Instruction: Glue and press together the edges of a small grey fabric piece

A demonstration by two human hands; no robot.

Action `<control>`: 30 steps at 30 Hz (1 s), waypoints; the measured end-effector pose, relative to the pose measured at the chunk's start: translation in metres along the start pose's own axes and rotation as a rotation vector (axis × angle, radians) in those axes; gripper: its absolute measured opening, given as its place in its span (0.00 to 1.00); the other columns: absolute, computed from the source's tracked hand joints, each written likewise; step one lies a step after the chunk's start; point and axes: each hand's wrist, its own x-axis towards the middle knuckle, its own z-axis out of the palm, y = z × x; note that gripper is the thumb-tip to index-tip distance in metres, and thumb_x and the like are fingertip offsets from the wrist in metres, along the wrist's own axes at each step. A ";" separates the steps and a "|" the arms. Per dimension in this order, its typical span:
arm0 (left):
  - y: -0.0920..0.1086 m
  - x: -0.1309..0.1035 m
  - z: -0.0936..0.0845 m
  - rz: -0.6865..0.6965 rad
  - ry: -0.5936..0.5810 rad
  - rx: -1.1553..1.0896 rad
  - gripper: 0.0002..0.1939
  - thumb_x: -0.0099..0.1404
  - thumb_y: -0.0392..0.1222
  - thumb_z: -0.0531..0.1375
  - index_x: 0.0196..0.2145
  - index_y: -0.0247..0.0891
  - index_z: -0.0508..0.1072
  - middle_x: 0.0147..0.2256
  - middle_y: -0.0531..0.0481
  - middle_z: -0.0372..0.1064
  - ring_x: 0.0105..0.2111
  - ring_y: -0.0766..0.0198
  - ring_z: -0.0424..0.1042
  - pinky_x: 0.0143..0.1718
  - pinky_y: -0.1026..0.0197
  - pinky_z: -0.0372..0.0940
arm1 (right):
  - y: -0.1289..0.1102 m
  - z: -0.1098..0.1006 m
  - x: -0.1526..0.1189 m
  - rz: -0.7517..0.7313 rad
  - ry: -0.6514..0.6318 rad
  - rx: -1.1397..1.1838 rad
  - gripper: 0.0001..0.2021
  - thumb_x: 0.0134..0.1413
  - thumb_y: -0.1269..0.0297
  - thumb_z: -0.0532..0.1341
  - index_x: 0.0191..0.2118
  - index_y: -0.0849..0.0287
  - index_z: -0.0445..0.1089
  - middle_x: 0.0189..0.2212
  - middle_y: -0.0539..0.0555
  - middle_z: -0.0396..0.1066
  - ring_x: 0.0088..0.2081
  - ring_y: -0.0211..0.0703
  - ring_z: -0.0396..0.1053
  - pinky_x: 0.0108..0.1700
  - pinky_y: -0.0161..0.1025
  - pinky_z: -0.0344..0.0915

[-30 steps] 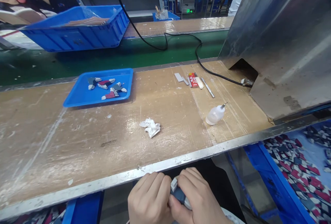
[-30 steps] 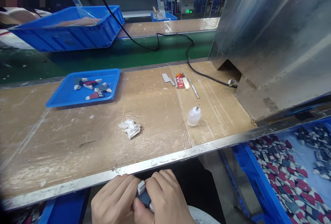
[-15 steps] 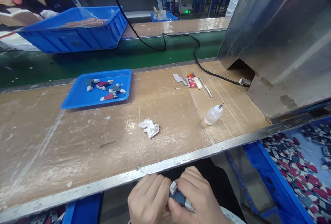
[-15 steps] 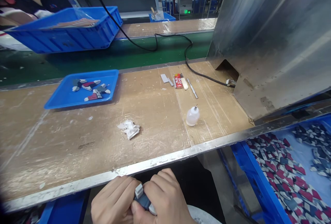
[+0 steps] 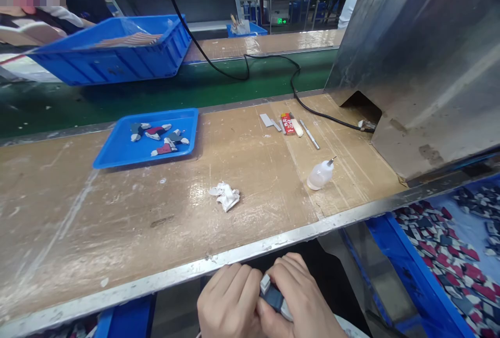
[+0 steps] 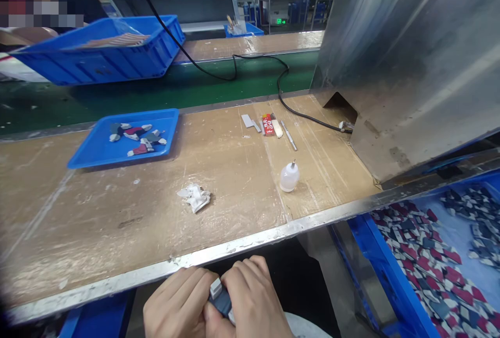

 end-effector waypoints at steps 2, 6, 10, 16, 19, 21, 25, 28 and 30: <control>-0.001 0.003 0.001 0.009 -0.018 0.024 0.14 0.62 0.23 0.53 0.26 0.39 0.61 0.20 0.54 0.56 0.22 0.63 0.54 0.26 0.58 0.49 | 0.002 0.001 -0.001 0.008 -0.015 -0.001 0.19 0.73 0.57 0.44 0.29 0.57 0.55 0.22 0.46 0.61 0.24 0.34 0.62 0.31 0.33 0.62; 0.002 0.010 0.000 -0.007 -0.082 0.072 0.15 0.66 0.23 0.51 0.27 0.39 0.64 0.21 0.53 0.60 0.22 0.62 0.58 0.27 0.58 0.54 | 0.005 0.005 -0.004 0.029 0.027 -0.005 0.18 0.73 0.60 0.44 0.29 0.56 0.55 0.22 0.46 0.61 0.24 0.34 0.62 0.33 0.34 0.64; 0.006 0.014 -0.005 -0.011 -0.113 0.058 0.16 0.64 0.21 0.49 0.38 0.36 0.71 0.30 0.49 0.74 0.30 0.62 0.71 0.34 0.60 0.65 | 0.008 0.008 -0.008 -0.011 0.100 0.012 0.16 0.73 0.60 0.47 0.34 0.59 0.63 0.24 0.49 0.66 0.25 0.37 0.65 0.37 0.37 0.67; 0.006 0.008 -0.013 -0.057 -0.211 -0.144 0.31 0.57 0.24 0.48 0.58 0.33 0.68 0.51 0.48 0.77 0.50 0.66 0.78 0.52 0.68 0.71 | 0.004 0.003 -0.007 -0.052 0.167 -0.095 0.15 0.73 0.62 0.48 0.37 0.62 0.67 0.23 0.53 0.69 0.25 0.41 0.68 0.37 0.41 0.67; 0.006 0.006 -0.017 -0.046 -0.224 -0.211 0.27 0.62 0.26 0.52 0.59 0.33 0.67 0.52 0.46 0.77 0.51 0.65 0.77 0.54 0.68 0.71 | 0.001 -0.002 -0.005 -0.077 0.154 -0.095 0.14 0.72 0.64 0.49 0.35 0.61 0.66 0.21 0.52 0.67 0.24 0.41 0.65 0.34 0.40 0.66; 0.006 0.004 -0.018 -0.035 -0.209 -0.210 0.24 0.65 0.26 0.54 0.58 0.32 0.68 0.51 0.45 0.78 0.50 0.65 0.78 0.53 0.68 0.72 | -0.001 -0.003 -0.005 -0.083 0.142 -0.068 0.14 0.72 0.65 0.49 0.34 0.61 0.65 0.21 0.52 0.65 0.24 0.40 0.63 0.32 0.38 0.64; 0.008 -0.002 -0.015 -0.047 -0.167 -0.172 0.24 0.64 0.25 0.53 0.57 0.30 0.70 0.48 0.43 0.79 0.47 0.65 0.79 0.50 0.69 0.73 | -0.002 -0.003 -0.004 -0.053 0.113 -0.029 0.17 0.72 0.64 0.47 0.30 0.59 0.63 0.21 0.51 0.64 0.25 0.38 0.60 0.30 0.37 0.61; 0.009 -0.007 -0.011 -0.089 -0.134 -0.203 0.23 0.67 0.26 0.55 0.60 0.29 0.68 0.48 0.41 0.78 0.47 0.64 0.79 0.48 0.68 0.73 | -0.003 -0.005 -0.004 -0.044 0.095 -0.043 0.16 0.71 0.64 0.47 0.29 0.59 0.61 0.21 0.49 0.63 0.25 0.37 0.59 0.35 0.38 0.63; 0.010 -0.010 -0.010 -0.108 -0.119 -0.216 0.22 0.69 0.28 0.56 0.61 0.29 0.68 0.48 0.41 0.78 0.46 0.64 0.79 0.48 0.68 0.73 | -0.005 -0.007 -0.002 -0.038 0.071 -0.051 0.16 0.71 0.64 0.48 0.29 0.59 0.61 0.21 0.49 0.63 0.25 0.37 0.60 0.37 0.38 0.62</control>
